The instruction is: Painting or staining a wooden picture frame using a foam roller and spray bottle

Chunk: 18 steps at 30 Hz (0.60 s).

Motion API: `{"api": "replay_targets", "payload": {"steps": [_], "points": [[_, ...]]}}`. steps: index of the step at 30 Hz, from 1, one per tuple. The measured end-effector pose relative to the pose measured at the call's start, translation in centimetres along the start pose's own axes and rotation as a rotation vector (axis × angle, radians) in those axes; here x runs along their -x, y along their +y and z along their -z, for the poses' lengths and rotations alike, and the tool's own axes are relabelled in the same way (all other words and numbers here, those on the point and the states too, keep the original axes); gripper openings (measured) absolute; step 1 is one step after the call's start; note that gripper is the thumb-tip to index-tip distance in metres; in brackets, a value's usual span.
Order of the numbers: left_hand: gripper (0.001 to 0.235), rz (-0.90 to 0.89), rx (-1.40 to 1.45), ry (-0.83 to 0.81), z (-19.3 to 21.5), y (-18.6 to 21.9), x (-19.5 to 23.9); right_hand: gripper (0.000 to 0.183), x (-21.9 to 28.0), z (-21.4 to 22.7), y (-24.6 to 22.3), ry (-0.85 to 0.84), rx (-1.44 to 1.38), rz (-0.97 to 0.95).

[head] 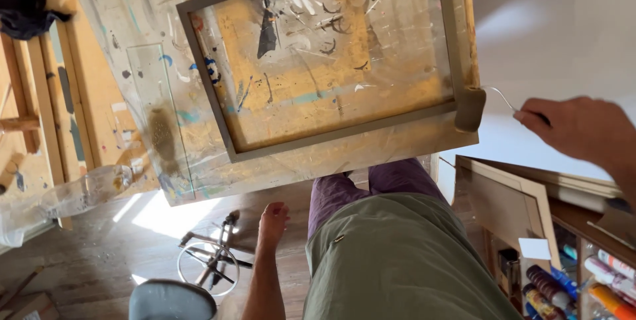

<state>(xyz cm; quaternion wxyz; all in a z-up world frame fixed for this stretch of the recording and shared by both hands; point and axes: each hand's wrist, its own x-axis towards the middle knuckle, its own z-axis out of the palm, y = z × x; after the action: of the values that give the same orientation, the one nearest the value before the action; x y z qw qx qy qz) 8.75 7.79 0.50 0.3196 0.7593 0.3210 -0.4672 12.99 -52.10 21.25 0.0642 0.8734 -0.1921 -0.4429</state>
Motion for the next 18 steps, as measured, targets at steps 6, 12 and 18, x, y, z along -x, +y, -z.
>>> {"api": "replay_targets", "payload": {"steps": [6, 12, 18], "points": [[0.045, 0.017, 0.152, 0.073, -3.2, -3.3, -0.9, 0.05, -2.9, 4.3, -1.8, -0.06, 0.258, 0.199], [0.042, 0.087, 0.279, 0.09, -4.7, -5.1, 0.9, 0.044, -3.2, 5.1, -7.9, -0.11, 0.265, 0.31], [0.038, 0.12, 0.438, 0.166, -3.3, -11.6, -1.9, 0.04, -2.4, 3.9, -16.3, 0.046, 0.273, 0.465]]}}
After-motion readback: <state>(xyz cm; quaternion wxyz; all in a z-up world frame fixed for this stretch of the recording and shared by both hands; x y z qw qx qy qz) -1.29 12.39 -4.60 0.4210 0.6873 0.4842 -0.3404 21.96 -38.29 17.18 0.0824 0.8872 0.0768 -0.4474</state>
